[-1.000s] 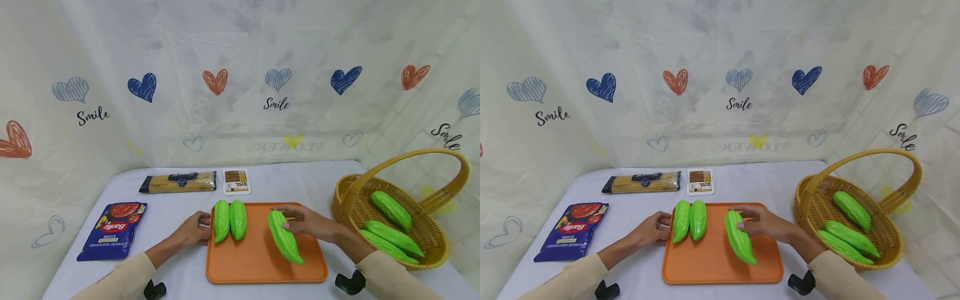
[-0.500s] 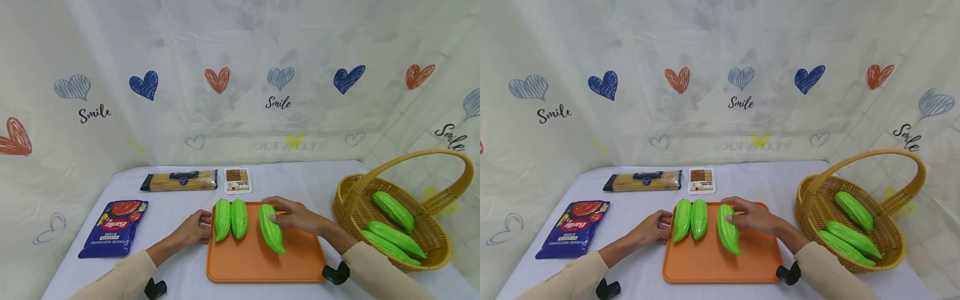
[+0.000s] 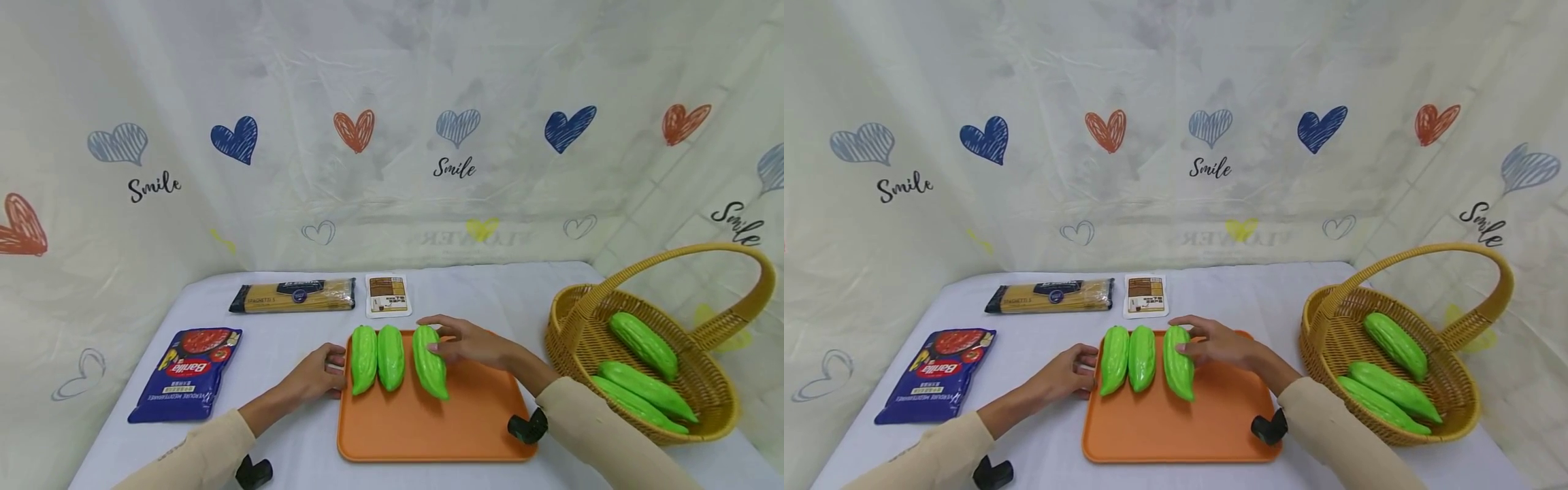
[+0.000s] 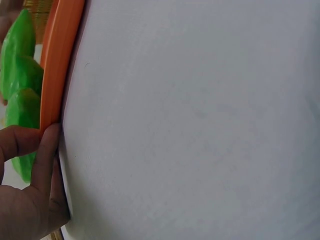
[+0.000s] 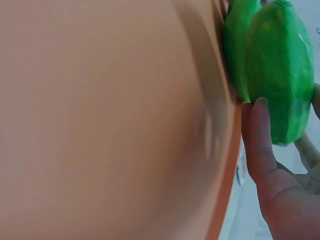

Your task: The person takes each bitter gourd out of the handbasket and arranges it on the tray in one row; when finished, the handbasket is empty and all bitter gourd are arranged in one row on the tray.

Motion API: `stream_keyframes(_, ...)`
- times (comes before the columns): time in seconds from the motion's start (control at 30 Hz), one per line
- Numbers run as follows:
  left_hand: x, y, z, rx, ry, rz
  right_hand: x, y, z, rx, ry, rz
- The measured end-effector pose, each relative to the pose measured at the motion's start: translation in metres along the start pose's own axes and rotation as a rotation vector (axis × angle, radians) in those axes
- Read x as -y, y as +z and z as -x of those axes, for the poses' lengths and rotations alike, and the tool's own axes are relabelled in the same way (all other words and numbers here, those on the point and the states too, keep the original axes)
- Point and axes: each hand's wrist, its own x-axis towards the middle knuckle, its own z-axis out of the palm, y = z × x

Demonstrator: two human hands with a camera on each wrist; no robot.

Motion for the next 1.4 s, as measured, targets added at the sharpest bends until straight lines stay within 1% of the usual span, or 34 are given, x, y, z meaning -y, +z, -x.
stream_keyframes(0.17,0.000,0.000,0.000,0.005,-0.005,-0.006,-0.007,-0.004,-0.006,0.006,0.023,0.087)
stream_keyframes(0.27,0.000,0.000,-0.001,0.008,-0.004,-0.008,-0.010,-0.004,-0.010,0.014,0.045,0.106)
stream_keyframes(0.37,0.001,-0.001,-0.001,0.006,-0.003,-0.014,-0.011,-0.004,-0.014,0.008,0.054,0.094)
stream_keyframes(0.5,0.001,-0.001,-0.001,0.003,-0.004,-0.010,-0.010,-0.003,-0.019,-0.007,0.042,0.090)
stream_keyframes(0.67,0.002,-0.001,-0.001,0.002,-0.005,-0.007,-0.007,0.001,-0.024,-0.024,0.038,0.050)
stream_keyframes(0.87,0.001,-0.001,-0.001,0.003,-0.002,-0.008,-0.004,0.006,-0.025,-0.043,0.013,0.006)
stream_keyframes(1.17,0.001,-0.001,-0.001,0.003,-0.004,-0.008,-0.001,0.012,-0.024,-0.078,0.009,0.031)
stream_keyframes(1.4,0.001,-0.001,-0.001,0.003,-0.004,-0.011,-0.001,0.014,-0.025,-0.101,0.019,0.017)
